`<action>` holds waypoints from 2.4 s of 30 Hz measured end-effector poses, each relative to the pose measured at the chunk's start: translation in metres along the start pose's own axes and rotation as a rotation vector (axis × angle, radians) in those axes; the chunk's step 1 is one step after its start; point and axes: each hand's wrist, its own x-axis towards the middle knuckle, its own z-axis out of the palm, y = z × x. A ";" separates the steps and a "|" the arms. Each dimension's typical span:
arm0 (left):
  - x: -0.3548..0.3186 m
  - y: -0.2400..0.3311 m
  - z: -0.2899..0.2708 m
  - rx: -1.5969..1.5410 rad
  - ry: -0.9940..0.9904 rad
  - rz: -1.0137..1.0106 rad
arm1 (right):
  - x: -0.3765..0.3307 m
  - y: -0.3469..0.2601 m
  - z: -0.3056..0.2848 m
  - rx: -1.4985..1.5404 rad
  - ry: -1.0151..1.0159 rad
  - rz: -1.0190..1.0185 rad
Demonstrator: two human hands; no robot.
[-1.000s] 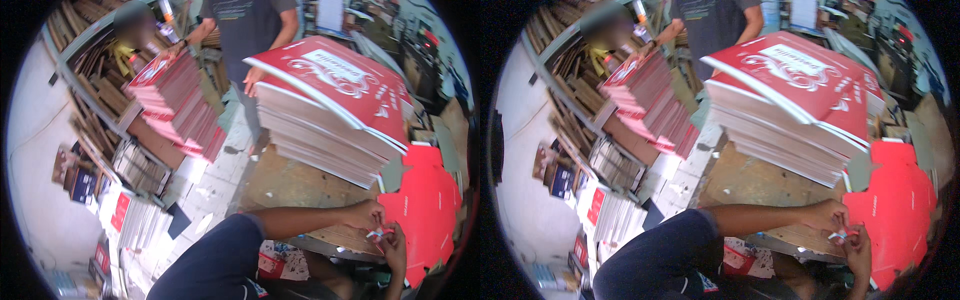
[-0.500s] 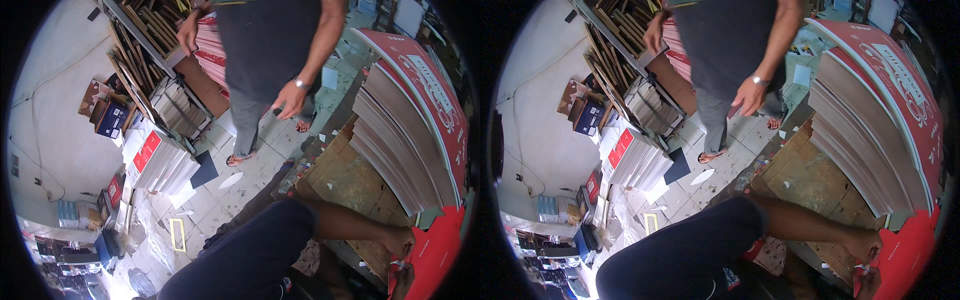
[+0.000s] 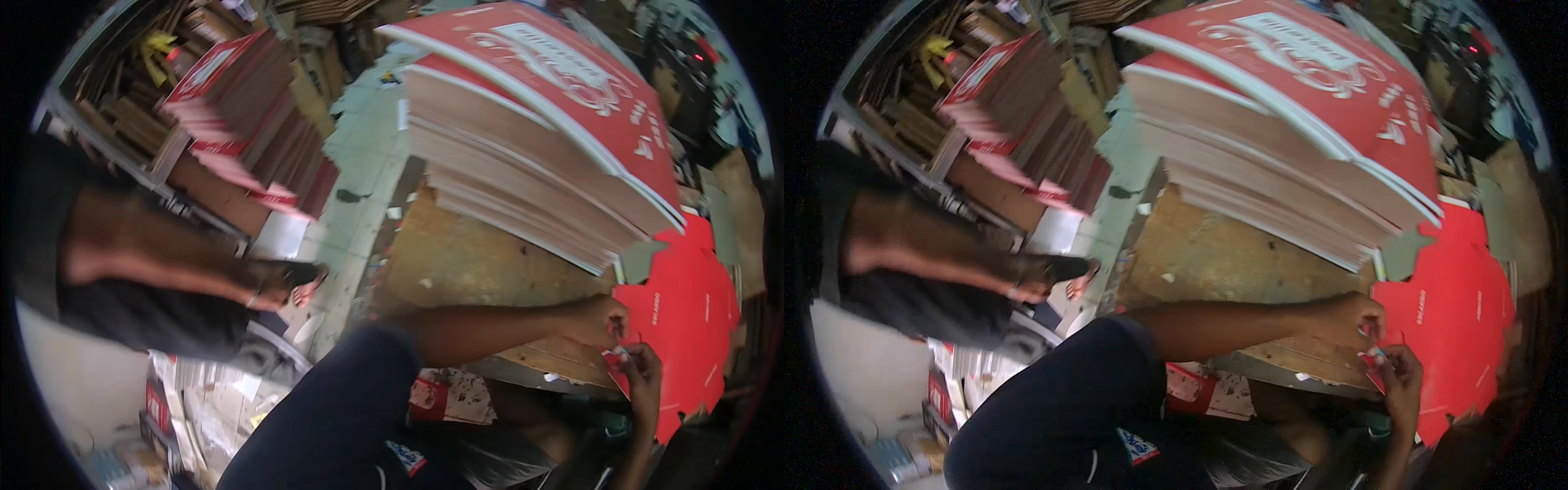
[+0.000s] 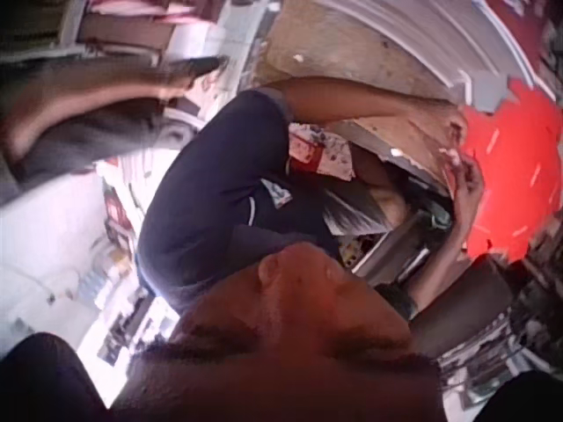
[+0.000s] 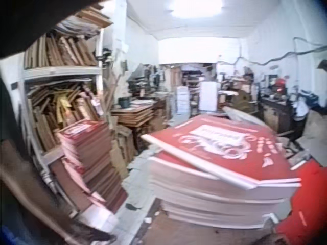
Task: The person attaches small adhesive paper pieces to cardboard cutouts and the workbench surface by hand using a pen.
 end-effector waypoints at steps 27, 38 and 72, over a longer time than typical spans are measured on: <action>0.008 -0.001 0.012 -0.226 -0.094 -0.303 | -0.002 0.031 -0.021 -0.044 -0.015 -0.245; 0.008 0.005 0.013 -0.262 -0.084 -0.264 | -0.004 0.023 -0.021 -0.077 -0.024 -0.255; 0.008 0.007 0.014 -0.176 0.013 -0.252 | 0.000 0.015 -0.024 0.045 0.075 -0.182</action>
